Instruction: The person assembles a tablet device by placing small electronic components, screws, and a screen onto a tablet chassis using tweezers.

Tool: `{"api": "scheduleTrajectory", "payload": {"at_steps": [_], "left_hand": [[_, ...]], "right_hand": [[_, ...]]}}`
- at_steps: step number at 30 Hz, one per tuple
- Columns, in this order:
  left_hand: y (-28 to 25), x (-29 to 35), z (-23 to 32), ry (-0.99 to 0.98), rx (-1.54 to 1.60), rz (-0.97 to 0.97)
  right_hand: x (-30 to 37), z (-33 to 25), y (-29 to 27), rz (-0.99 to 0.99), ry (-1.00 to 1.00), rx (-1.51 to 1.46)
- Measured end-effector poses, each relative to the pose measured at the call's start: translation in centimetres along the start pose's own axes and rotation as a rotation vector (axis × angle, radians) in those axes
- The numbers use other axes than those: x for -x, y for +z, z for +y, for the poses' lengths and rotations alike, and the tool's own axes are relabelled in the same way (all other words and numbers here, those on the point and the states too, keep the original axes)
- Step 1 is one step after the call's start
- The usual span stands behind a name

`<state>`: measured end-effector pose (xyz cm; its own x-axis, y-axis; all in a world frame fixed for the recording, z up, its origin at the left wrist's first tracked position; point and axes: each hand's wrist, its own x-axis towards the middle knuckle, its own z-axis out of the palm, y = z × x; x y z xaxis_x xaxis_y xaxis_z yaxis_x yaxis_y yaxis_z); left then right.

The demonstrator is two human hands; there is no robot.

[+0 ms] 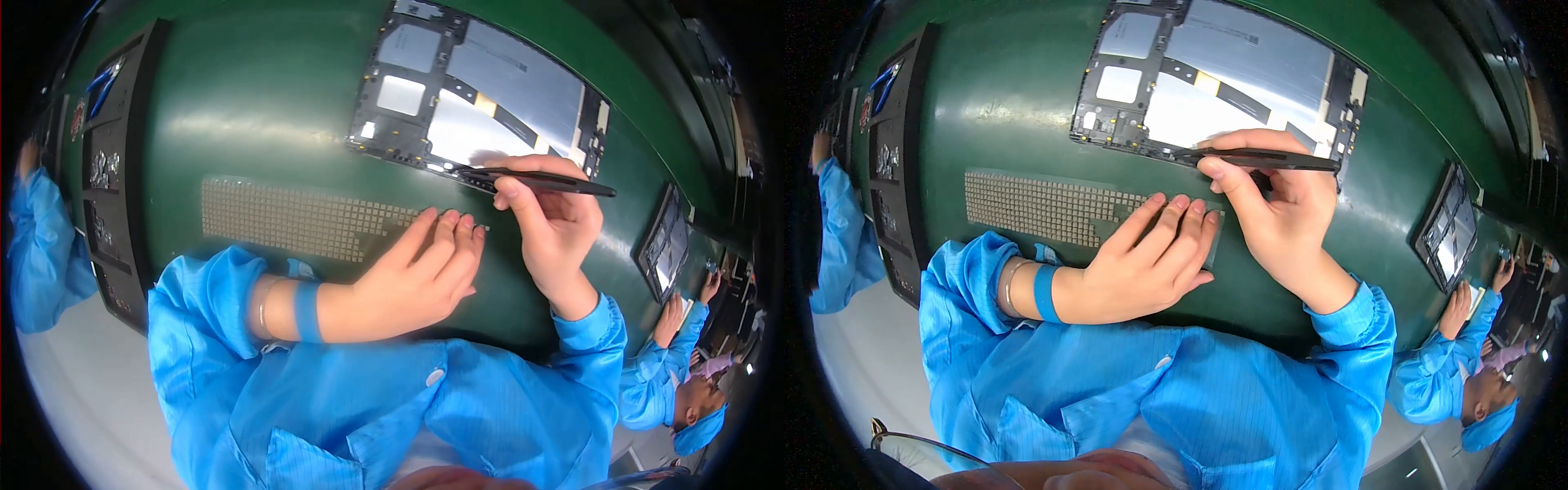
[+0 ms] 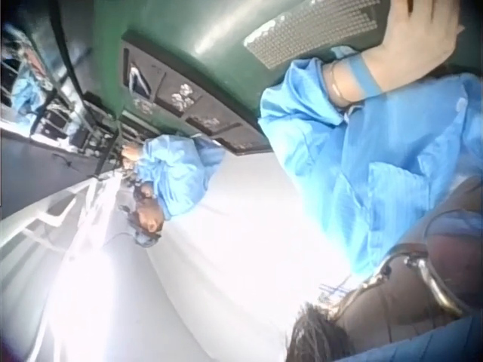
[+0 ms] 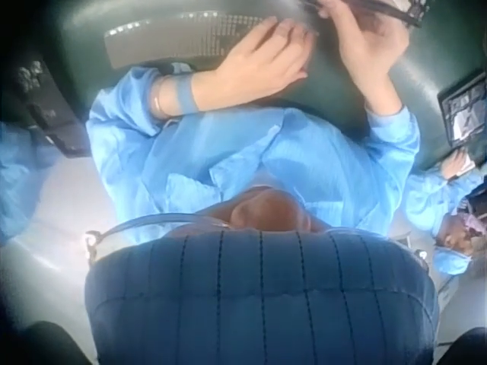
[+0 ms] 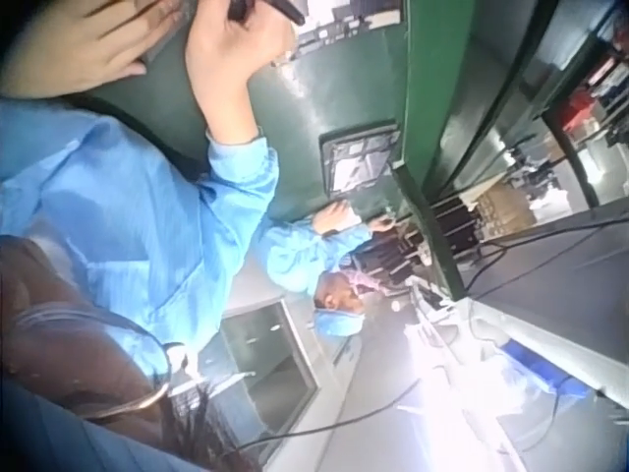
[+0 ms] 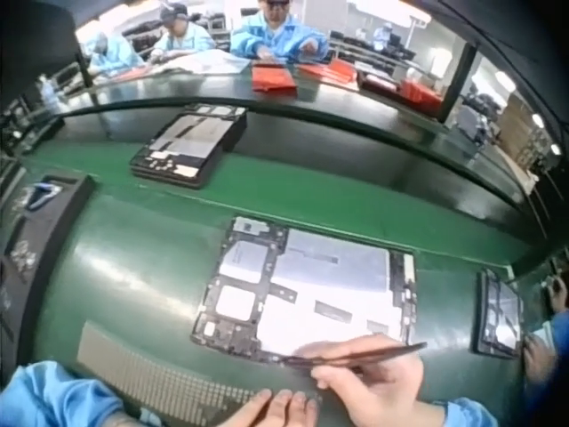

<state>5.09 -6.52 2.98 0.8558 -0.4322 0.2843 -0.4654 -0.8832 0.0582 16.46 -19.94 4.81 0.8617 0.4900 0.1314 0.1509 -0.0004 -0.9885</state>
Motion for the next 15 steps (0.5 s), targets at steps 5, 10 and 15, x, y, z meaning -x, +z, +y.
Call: {"api": "scheduleTrajectory", "payload": {"at_steps": [5,10,15], "left_hand": [[0.31,0.17,0.12,-0.014,-0.035,0.026],[0.21,-0.05,0.02,-0.024,-0.038,0.025],[0.05,-0.14,0.23,-0.003,-0.040,0.011]], "right_hand": [[-0.35,-0.08,0.46,-0.001,0.004,0.087],[-0.42,0.23,0.50,-0.012,-0.032,0.144],[-0.13,0.52,0.13,-0.043,-0.131,0.247]]}}
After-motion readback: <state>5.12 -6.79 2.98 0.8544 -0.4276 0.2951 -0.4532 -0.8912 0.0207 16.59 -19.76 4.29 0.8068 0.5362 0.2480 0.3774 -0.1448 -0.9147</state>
